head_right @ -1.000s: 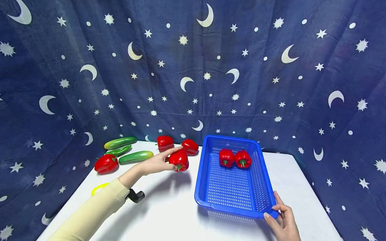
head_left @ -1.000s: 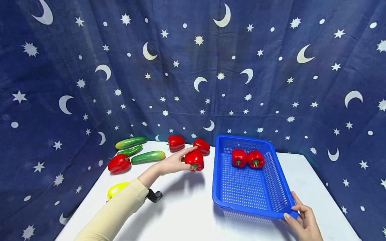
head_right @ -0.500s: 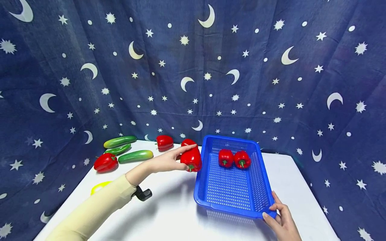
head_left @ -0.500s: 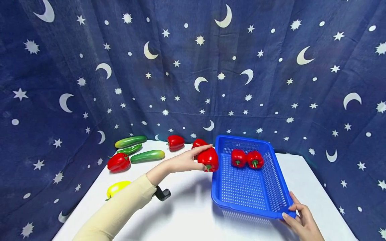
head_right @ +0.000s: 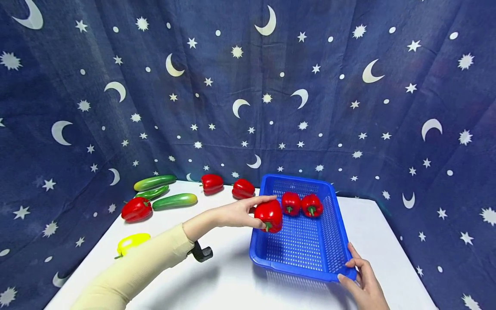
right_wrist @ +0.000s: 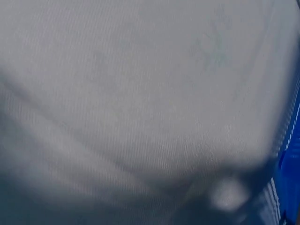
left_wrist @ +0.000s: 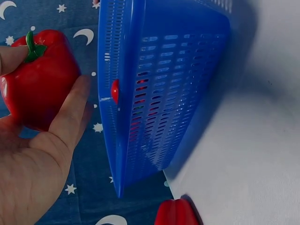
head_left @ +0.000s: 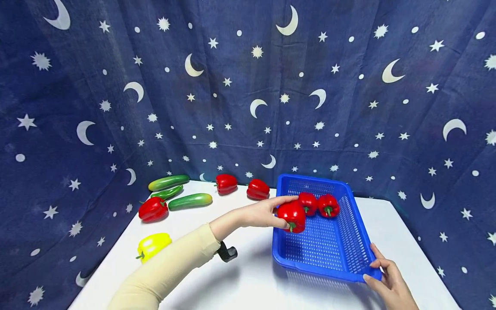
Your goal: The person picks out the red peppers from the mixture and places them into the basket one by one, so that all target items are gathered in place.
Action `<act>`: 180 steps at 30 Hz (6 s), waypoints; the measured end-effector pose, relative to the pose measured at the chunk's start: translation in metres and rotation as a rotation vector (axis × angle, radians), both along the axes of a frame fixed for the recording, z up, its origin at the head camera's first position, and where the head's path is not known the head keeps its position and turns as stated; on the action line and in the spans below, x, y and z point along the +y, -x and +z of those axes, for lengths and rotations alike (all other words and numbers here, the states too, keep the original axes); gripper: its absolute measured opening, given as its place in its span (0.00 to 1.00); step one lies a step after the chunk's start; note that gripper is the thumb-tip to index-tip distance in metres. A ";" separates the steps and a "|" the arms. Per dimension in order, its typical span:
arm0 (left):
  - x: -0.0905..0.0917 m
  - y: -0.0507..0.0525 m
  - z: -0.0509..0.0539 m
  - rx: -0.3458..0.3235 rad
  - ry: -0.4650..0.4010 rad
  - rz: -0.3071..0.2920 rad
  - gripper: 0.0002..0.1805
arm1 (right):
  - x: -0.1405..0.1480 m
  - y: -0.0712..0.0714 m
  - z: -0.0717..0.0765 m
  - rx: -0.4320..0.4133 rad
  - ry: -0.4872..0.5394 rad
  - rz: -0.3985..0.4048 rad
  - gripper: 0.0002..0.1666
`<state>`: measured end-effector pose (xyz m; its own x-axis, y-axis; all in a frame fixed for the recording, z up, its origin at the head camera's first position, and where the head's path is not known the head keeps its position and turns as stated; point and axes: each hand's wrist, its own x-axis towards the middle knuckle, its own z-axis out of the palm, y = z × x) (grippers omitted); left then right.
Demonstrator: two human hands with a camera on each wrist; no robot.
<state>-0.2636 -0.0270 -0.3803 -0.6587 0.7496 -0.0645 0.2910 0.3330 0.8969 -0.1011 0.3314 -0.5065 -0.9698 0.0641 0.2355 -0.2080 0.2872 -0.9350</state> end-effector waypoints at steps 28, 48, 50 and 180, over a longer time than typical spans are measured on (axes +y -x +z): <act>0.034 0.007 0.003 -0.248 -0.163 0.015 0.43 | 0.018 0.007 -0.005 0.065 0.003 0.116 0.27; 0.143 0.011 0.005 -0.253 -0.129 0.276 0.34 | 0.018 0.004 -0.013 0.004 0.145 0.174 0.26; 0.150 0.011 0.003 -0.237 -0.103 0.293 0.35 | 0.018 0.003 -0.012 -0.031 0.135 0.151 0.26; -0.097 0.030 -0.005 0.067 -0.103 0.309 0.35 | 0.013 0.005 -0.014 0.003 0.157 0.127 0.24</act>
